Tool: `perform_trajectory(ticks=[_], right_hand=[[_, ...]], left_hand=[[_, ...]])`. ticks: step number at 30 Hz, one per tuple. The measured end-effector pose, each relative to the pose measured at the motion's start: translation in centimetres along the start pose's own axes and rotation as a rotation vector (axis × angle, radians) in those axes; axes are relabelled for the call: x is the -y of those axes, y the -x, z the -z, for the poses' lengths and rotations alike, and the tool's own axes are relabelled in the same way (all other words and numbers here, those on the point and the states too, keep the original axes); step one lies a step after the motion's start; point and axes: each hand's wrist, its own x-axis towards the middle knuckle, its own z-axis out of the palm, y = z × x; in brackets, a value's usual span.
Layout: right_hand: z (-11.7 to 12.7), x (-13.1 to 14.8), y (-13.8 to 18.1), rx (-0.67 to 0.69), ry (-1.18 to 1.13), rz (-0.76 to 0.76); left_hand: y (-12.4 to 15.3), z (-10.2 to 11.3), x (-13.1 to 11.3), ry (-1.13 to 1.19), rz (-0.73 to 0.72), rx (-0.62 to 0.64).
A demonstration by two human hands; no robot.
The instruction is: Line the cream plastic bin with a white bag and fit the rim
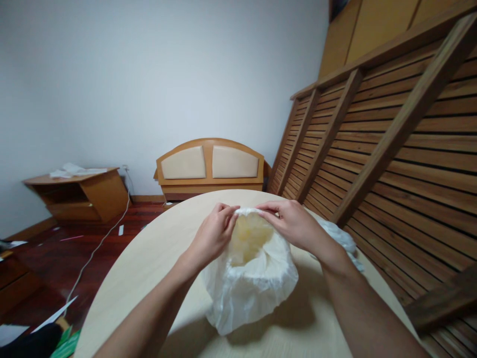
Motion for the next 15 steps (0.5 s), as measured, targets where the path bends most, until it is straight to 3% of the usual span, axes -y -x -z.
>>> perform_trajectory(ticks=[3, 5, 9, 12, 15], right_hand=[[-0.4, -0.6, -0.2, 0.04, 0.005, -0.011], [-0.9, -1.2, -0.4, 0.076, -0.03, -0.036], [-2.1, -2.7, -0.8, 0.11, -0.121, -0.103], [-3.0, -3.8, -1.0, 0.094, -0.141, -0.15], [-3.5, -4.6, -1.0, 0.058, -0.118, -0.219]], left_hand=[[0.0, -0.2, 0.5, 0.011, 0.053, 0.044], [0.1, -0.1, 0.6, 0.005, 0.04, 0.0], [0.4, 0.7, -0.7, -0.033, -0.131, -0.096], [1.0, 1.1, -2.7, 0.009, -0.234, 0.079], [1.8, 0.4, -4.0, -0.043, -0.206, 0.211]])
